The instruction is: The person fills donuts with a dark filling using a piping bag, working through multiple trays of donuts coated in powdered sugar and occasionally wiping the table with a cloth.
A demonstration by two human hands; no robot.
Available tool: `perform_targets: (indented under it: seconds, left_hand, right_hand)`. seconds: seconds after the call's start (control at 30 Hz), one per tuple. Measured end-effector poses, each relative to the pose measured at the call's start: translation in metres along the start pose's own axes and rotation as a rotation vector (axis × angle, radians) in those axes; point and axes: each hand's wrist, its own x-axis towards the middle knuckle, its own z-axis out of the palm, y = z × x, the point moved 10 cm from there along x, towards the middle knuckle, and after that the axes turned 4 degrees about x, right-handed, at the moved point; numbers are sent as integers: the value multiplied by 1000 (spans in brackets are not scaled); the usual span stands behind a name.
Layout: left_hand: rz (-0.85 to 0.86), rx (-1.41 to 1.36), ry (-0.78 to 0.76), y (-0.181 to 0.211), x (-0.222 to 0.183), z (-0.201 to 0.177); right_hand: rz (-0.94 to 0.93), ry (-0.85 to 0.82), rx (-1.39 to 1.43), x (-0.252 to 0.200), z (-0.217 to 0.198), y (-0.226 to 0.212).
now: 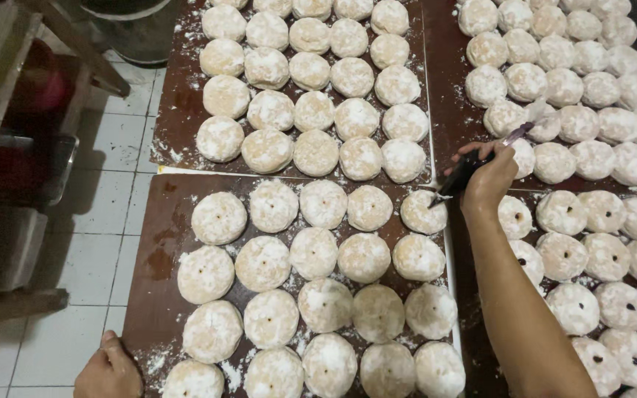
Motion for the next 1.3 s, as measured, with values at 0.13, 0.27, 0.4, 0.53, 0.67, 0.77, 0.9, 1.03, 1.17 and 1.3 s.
perform_targets:
  seconds: [0.13,0.27,0.4,0.53,0.67,0.77,0.9,1.03,1.17,1.3]
  left_hand:
    - [14,-100,98,-11,2,5]
    - [-6,-42,44,-22,14,15]
    - [12,-36,60,-17,17,13]
    - [62,-29,45,11,20,16]
    - [95,-19,28,31,21,14]
    - [80,-16,36,31,17,10]
    - [30,-10,55,17,5,-5]
    - [3,-13,71,17,-2,-10]
    - [-8,-1,78,17,-6,-16]
    - [-21,3,87,19,-9,-19]
  right_hand:
    - [-55,-37,-65,-9,12,3]
    - [-142,-63,-139,-26,19,8]
    - [-208,-101,-221,-39,24,17]
    - [-278,-121,-271,-40,25,15]
    - [-290,-158,-219,-44,29,12]
    - [-318,-154,-258,-46,32,4]
    - [-284,-148,-202,-42,32,5]
    - [-301,-131,-204,-36,29,4]
    - [-238,-108,-132,-33,22,6]
    - [-256,-78,-104,-25,19,3]
